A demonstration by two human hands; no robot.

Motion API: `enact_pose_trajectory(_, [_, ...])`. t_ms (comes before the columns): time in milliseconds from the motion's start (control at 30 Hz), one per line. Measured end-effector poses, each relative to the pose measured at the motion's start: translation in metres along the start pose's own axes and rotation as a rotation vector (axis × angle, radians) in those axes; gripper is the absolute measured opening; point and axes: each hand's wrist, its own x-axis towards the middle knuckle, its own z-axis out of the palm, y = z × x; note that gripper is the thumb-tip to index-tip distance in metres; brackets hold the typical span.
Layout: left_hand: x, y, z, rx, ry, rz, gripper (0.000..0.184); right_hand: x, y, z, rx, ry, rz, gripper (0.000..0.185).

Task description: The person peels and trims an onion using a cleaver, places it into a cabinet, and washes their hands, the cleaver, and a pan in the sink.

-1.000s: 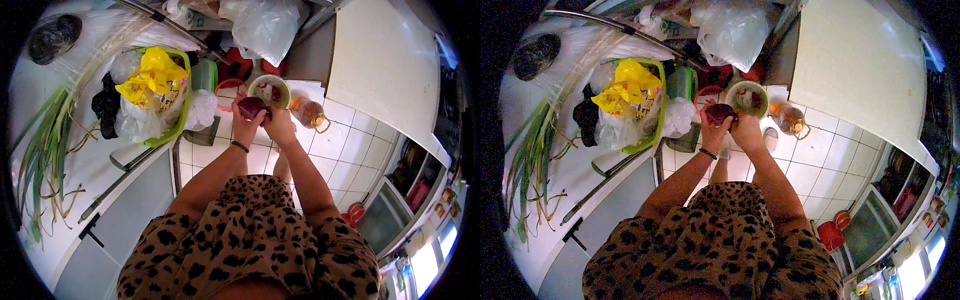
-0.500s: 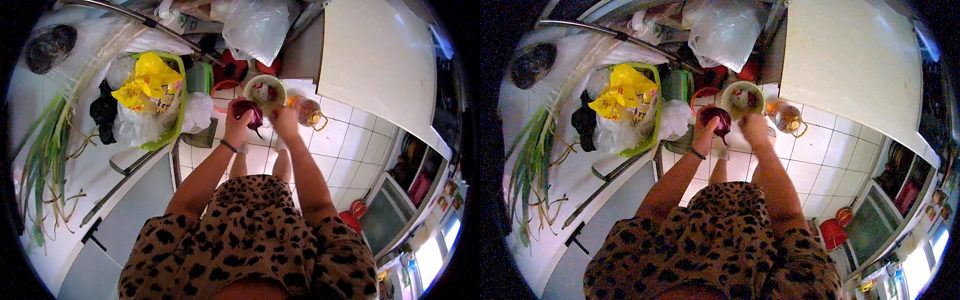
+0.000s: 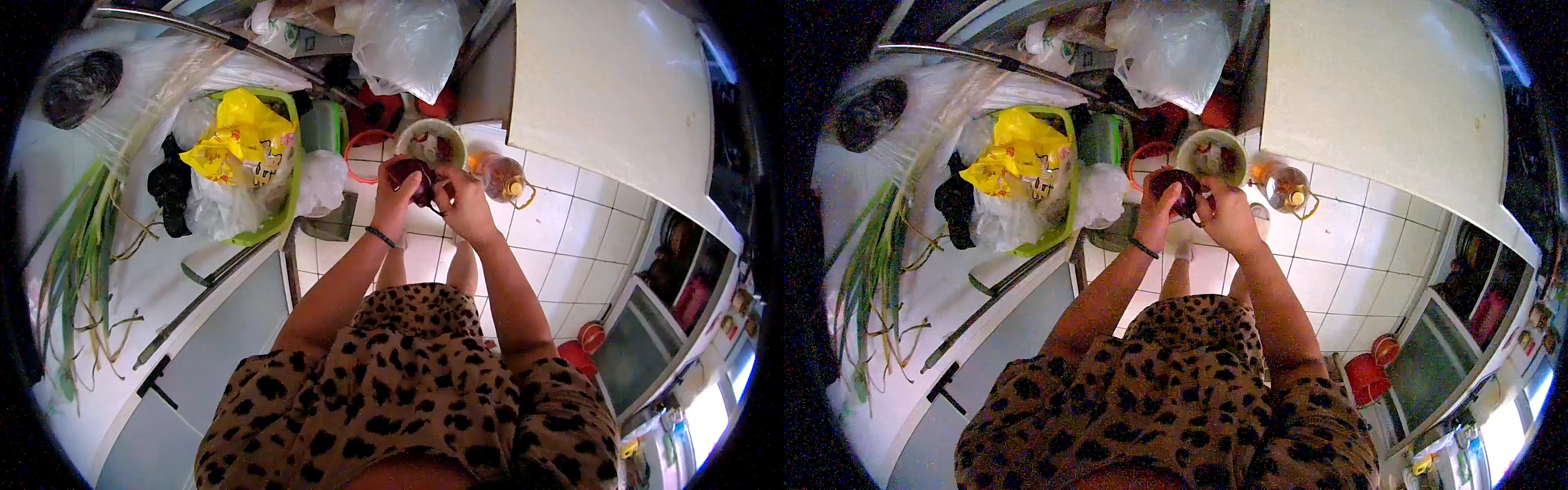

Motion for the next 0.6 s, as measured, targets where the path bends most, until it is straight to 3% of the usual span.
enact_pose_trajectory(133, [-0.003, 0.002, -0.001, 0.005, -0.020, -0.045, 0.052, 0.001, -0.018, -0.016, 0.088, -0.165, 0.056, 0.032])
enact_pose_trajectory(200, [-0.005, 0.005, -0.001, -0.003, -0.030, -0.078, 0.052, 0.004, -0.007, -0.015, -0.038, -0.110, -0.209, 0.032])
enact_pose_trajectory(300, [-0.009, 0.008, -0.001, 0.027, -0.055, -0.138, 0.052, 0.007, -0.002, -0.016, -0.151, -0.146, -0.220, 0.035])
enact_pose_trajectory(467, [-0.009, -0.007, -0.005, 0.262, -0.058, 0.059, 0.052, 0.005, -0.015, -0.019, -0.154, -0.312, -0.133, 0.038])
enact_pose_trajectory(600, [-0.010, -0.013, -0.008, 0.320, -0.047, 0.087, 0.052, 0.006, -0.008, -0.011, -0.196, -0.389, -0.081, 0.037])
